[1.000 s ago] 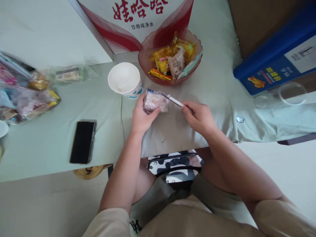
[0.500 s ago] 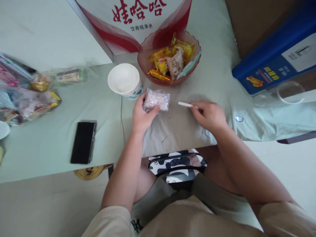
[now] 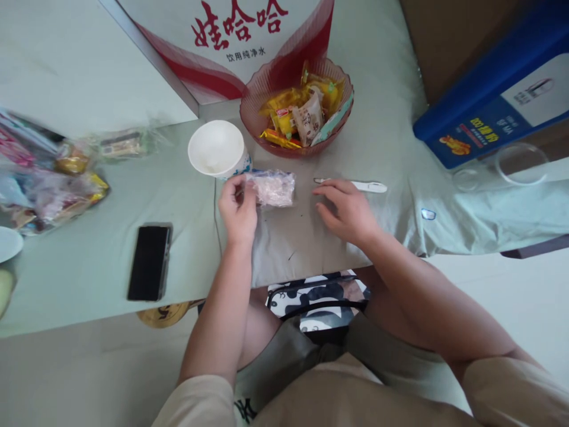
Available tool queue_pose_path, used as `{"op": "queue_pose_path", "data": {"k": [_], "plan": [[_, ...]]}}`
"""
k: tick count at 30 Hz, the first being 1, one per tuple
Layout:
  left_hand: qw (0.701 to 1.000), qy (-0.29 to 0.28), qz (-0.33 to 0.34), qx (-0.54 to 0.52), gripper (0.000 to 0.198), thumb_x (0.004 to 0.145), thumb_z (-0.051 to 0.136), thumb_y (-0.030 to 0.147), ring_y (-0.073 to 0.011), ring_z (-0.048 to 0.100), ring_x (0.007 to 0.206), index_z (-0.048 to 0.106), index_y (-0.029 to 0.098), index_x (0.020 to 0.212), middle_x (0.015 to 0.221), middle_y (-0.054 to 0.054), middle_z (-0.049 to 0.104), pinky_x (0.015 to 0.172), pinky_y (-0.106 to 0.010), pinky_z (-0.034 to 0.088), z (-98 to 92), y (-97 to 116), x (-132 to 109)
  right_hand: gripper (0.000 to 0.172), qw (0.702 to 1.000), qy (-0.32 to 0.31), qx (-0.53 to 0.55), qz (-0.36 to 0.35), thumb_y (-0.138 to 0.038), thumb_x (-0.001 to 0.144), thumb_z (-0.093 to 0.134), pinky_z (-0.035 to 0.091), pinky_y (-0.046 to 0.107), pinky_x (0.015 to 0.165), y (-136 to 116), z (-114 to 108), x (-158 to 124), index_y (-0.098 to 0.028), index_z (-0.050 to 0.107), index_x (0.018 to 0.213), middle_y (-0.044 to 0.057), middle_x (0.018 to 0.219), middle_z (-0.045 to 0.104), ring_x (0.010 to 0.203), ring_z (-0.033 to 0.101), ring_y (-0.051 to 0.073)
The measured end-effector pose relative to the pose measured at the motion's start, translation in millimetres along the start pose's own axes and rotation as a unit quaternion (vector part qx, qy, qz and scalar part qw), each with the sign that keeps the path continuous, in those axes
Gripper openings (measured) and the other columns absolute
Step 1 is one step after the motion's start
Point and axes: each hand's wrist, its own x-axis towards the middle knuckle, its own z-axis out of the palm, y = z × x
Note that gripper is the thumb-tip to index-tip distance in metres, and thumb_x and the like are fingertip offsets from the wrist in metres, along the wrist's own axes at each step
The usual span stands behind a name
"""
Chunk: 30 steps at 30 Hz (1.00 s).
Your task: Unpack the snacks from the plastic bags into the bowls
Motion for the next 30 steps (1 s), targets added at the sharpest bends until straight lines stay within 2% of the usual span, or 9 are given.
{"op": "queue_pose_path", "data": {"k": [3, 7, 10, 13, 16, 19, 22, 26, 30], "plan": [[0.996, -0.011, -0.051, -0.074, 0.021, 0.087, 0.076, 0.043, -0.0121, 0.065, 0.07, 0.074, 0.021, 0.088, 0.078, 0.001, 0.069, 0.065, -0.022, 0.052, 2.6, 6.8, -2.0, 0.039, 1.0, -0.008, 0.028, -0.008, -0.024, 0.092, 0.059, 0.054, 0.052, 0.108, -5.4, 1.7, -0.7, -0.022, 0.068, 0.129, 0.015, 0.133, 0.069, 0.126, 0.064, 0.033], [0.976, -0.098, -0.132, -0.145, 0.028, 0.079, 0.082, 0.048, -0.0131, 0.067, 0.066, 0.075, 0.021, 0.079, 0.074, -0.001, 0.073, 0.063, -0.023, 0.053, 6.3, 15.1, -9.3, 0.056, 0.997, -0.042, 0.066, -0.016, -0.021, 0.088, 0.063, 0.052, 0.051, 0.113, -10.0, 4.4, -1.8, -0.023, 0.059, 0.144, 0.015, 0.149, 0.06, 0.137, 0.06, 0.033], [0.963, -0.12, -0.173, -0.166, 0.027, 0.076, 0.085, 0.046, -0.0143, 0.07, 0.067, 0.077, 0.021, 0.079, 0.076, -0.002, 0.076, 0.062, -0.024, 0.055, 6.8, 19.2, -12.0, 0.046, 0.995, -0.046, 0.082, -0.026, -0.018, 0.09, 0.058, 0.055, 0.047, 0.11, -13.4, 7.8, -2.3, -0.025, 0.065, 0.135, 0.012, 0.145, 0.065, 0.131, 0.065, 0.029], [0.959, -0.095, -0.19, -0.188, 0.029, 0.074, 0.086, 0.047, -0.0175, 0.074, 0.071, 0.075, 0.021, 0.077, 0.076, -0.002, 0.076, 0.062, -0.026, 0.057, 5.0, 21.8, -10.8, 0.028, 0.996, -0.015, 0.09, -0.023, -0.018, 0.091, 0.058, 0.059, 0.042, 0.1, -16.5, 8.8, -1.1, -0.024, 0.07, 0.115, 0.011, 0.135, 0.071, 0.121, 0.07, 0.026], [0.956, -0.066, -0.201, -0.203, 0.03, 0.072, 0.086, 0.048, -0.0209, 0.076, 0.076, 0.071, 0.021, 0.074, 0.076, -0.003, 0.076, 0.062, -0.028, 0.059, 2.5, 22.8, -9.0, 0.013, 0.994, 0.031, 0.098, -0.027, -0.017, 0.089, 0.058, 0.059, 0.04, 0.093, -18.1, 6.4, 1.4, -0.024, 0.066, 0.096, 0.01, 0.125, 0.074, 0.112, 0.072, 0.025], [0.953, -0.054, -0.223, -0.197, 0.029, 0.074, 0.083, 0.046, -0.0209, 0.076, 0.075, 0.069, 0.021, 0.073, 0.077, -0.004, 0.076, 0.06, -0.028, 0.058, 0.5, 21.4, -8.2, 0.012, 0.991, 0.08, 0.104, -0.033, -0.014, 0.089, 0.055, 0.057, 0.04, 0.091, -17.6, 2.8, 3.3, -0.025, 0.061, 0.088, 0.007, 0.107, 0.077, 0.102, 0.073, 0.024], [0.956, -0.056, -0.225, -0.178, 0.025, 0.077, 0.08, 0.045, -0.021, 0.075, 0.076, 0.07, 0.022, 0.08, 0.08, -0.004, 0.076, 0.061, -0.028, 0.058, 0.0, 18.0, -7.9, 0.013, 0.991, 0.079, 0.101, -0.028, -0.014, 0.089, 0.055, 0.055, 0.04, 0.087, -16.3, 0.9, 3.6, -0.025, 0.062, 0.09, 0.005, 0.093, 0.074, 0.092, 0.07, 0.024], [0.975, -0.078, -0.168, -0.121, 0.028, 0.073, 0.078, 0.027, -0.0198, 0.074, 0.087, 0.071, 0.027, 0.101, 0.094, -0.002, 0.078, 0.062, -0.025, 0.056, 0.0, 14.9, -6.9, 0.026, 0.996, 0.023, 0.085, -0.032, -0.016, 0.088, 0.056, 0.054, 0.042, 0.091, -16.3, 2.2, 3.1, -0.025, 0.069, 0.109, 0.009, 0.107, 0.071, 0.101, 0.067, 0.025], [0.976, -0.13, -0.148, -0.097, 0.029, 0.07, 0.068, 0.016, -0.0193, 0.073, 0.095, 0.071, 0.027, 0.098, 0.106, -0.003, 0.077, 0.069, -0.026, 0.057, -2.6, 17.0, -5.6, 0.022, 0.997, -0.001, 0.072, -0.037, -0.014, 0.088, 0.055, 0.054, 0.041, 0.085, -16.5, 2.8, 3.0, -0.025, 0.073, 0.094, 0.008, 0.098, 0.065, 0.093, 0.064, 0.023]]}}
